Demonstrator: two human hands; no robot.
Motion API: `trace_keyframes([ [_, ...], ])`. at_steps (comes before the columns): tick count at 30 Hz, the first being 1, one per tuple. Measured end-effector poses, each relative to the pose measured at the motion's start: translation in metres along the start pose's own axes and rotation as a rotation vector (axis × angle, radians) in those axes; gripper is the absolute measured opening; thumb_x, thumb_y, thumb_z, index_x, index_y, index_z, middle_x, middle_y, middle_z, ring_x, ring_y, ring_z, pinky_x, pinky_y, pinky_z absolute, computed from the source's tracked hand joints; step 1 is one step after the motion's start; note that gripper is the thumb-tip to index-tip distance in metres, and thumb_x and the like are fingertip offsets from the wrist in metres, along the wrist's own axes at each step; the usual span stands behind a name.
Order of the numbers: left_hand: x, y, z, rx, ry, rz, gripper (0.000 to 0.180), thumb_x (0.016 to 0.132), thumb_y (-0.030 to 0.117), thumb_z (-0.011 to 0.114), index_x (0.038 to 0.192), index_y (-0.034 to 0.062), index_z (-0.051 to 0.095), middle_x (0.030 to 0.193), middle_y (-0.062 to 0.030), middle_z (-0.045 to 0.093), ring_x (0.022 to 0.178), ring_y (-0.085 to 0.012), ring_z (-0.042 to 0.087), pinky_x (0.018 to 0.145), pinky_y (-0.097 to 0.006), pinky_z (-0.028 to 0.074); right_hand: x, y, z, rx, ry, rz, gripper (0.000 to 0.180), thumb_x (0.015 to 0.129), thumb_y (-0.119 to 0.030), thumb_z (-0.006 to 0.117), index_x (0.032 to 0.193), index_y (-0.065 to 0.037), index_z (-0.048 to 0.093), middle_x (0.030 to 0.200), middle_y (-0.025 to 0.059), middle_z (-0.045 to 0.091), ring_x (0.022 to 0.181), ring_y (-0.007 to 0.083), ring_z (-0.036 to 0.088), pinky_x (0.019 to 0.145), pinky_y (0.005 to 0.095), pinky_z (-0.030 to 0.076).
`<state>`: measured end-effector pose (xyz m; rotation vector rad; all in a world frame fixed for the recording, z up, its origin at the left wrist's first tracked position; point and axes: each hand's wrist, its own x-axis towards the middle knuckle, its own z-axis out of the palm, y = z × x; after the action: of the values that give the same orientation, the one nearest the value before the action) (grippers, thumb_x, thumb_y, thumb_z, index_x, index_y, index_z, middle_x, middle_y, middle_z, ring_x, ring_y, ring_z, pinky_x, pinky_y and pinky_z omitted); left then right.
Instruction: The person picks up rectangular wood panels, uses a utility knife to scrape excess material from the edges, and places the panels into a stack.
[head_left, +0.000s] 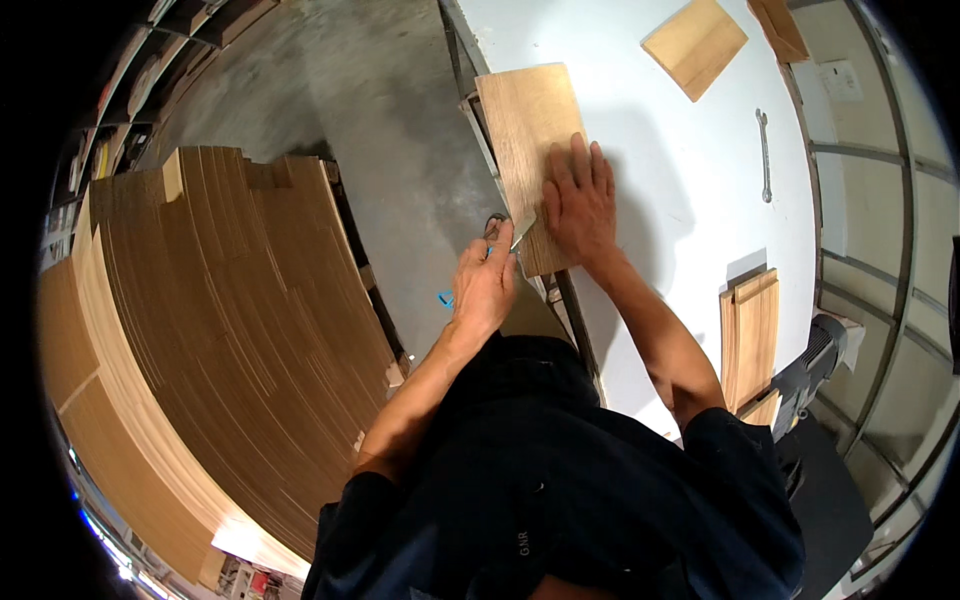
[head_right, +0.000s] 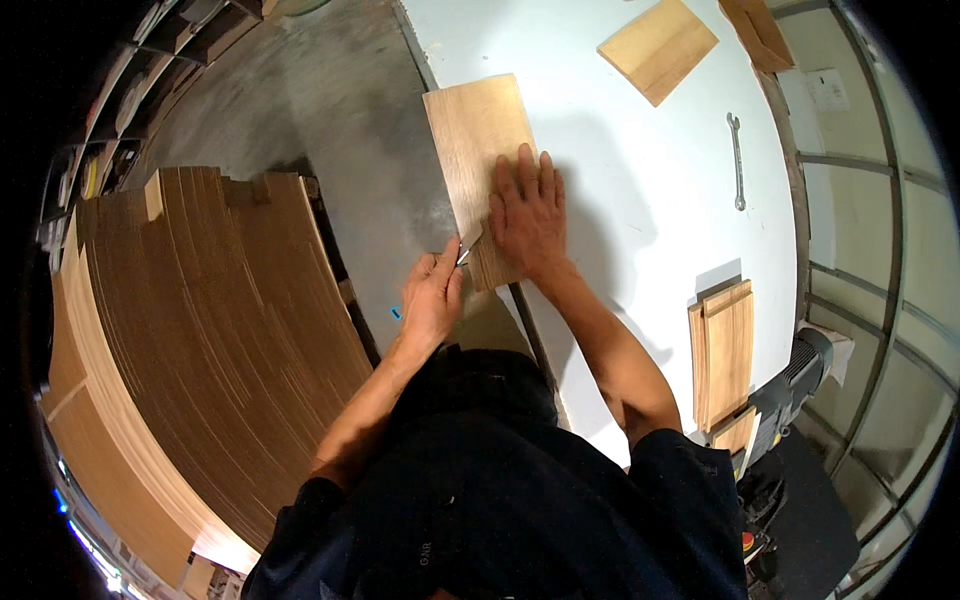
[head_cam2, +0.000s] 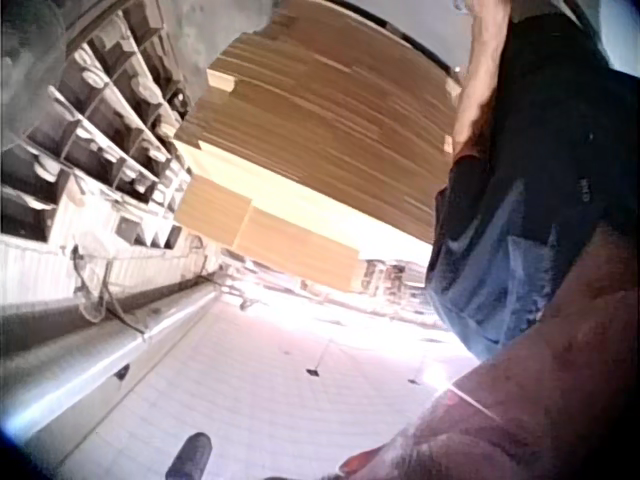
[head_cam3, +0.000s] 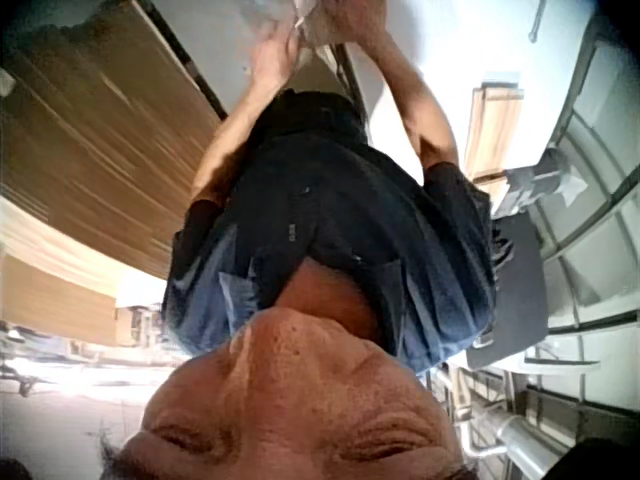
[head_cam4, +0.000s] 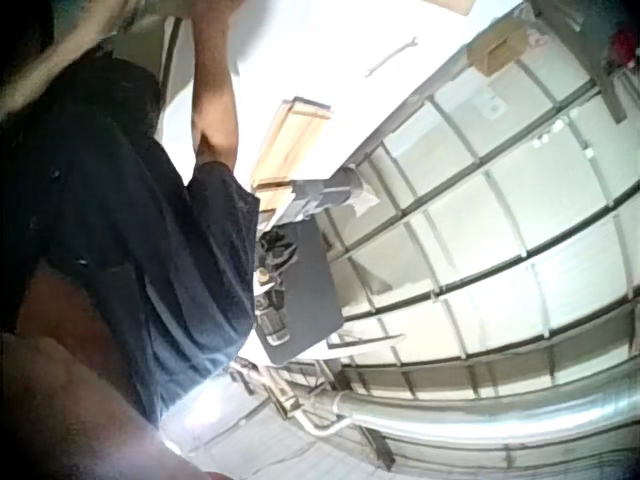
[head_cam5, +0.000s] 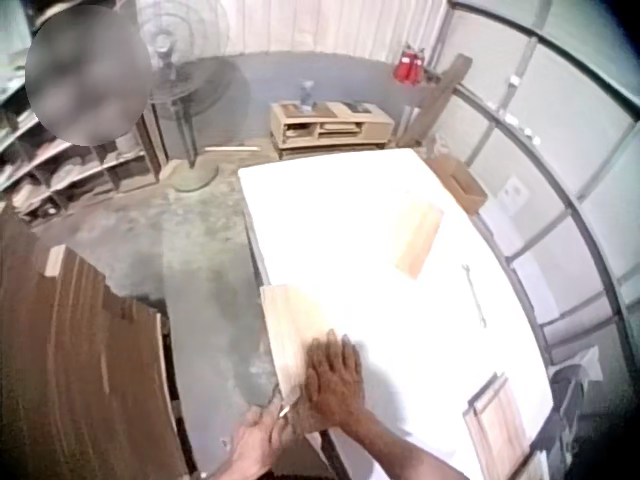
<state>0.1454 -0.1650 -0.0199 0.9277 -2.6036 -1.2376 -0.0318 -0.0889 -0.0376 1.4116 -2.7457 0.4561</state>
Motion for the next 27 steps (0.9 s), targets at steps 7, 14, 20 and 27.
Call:
trace_keyframes([
  [7,-0.018,0.016,0.008,0.003,0.103,-0.066,0.049,0.087,0.007,0.061,0.135,0.0109,0.052,0.121,-0.0180,0.061,0.094,-0.0332,0.061,0.082,-0.042,0.052,0.000,0.003,0.003,-0.008,0.079,-0.050,0.049,0.091,-0.025,0.054,0.137,-0.011,0.044,0.144,0.0163,0.036,0.131,0.0417,0.033,0.109,0.0514,0.028],
  [14,-0.013,0.022,0.012,-0.017,0.167,-0.148,0.042,0.090,0.010,0.058,0.132,0.0143,0.057,0.076,-0.0152,0.052,0.065,-0.0304,0.055,0.063,-0.040,0.047,-0.002,0.007,0.008,0.035,0.153,-0.096,0.057,0.086,-0.025,0.062,0.139,-0.012,0.042,0.145,0.0147,0.036,0.131,0.0402,0.034,0.108,0.0503,0.029],
  [20,0.002,0.024,0.007,-0.009,0.139,-0.211,0.041,0.089,0.013,0.058,0.130,0.0153,0.059,0.079,-0.0168,0.054,0.068,-0.0349,0.057,0.064,-0.044,0.047,-0.004,0.009,0.011,0.080,0.186,-0.104,0.060,0.083,-0.022,0.067,0.137,-0.012,0.044,0.144,0.0152,0.037,0.131,0.0400,0.035,0.108,0.0503,0.029],
  [27,0.025,0.014,0.005,0.007,0.172,-0.158,0.041,0.089,0.014,0.057,0.131,0.0160,0.058,0.078,-0.0197,0.055,0.069,-0.0373,0.058,0.066,-0.045,0.047,-0.003,0.007,0.007,0.082,0.192,-0.116,0.061,0.081,-0.021,0.069,0.136,-0.009,0.045,0.142,0.0172,0.038,0.128,0.0419,0.037,0.105,0.0508,0.032],
])
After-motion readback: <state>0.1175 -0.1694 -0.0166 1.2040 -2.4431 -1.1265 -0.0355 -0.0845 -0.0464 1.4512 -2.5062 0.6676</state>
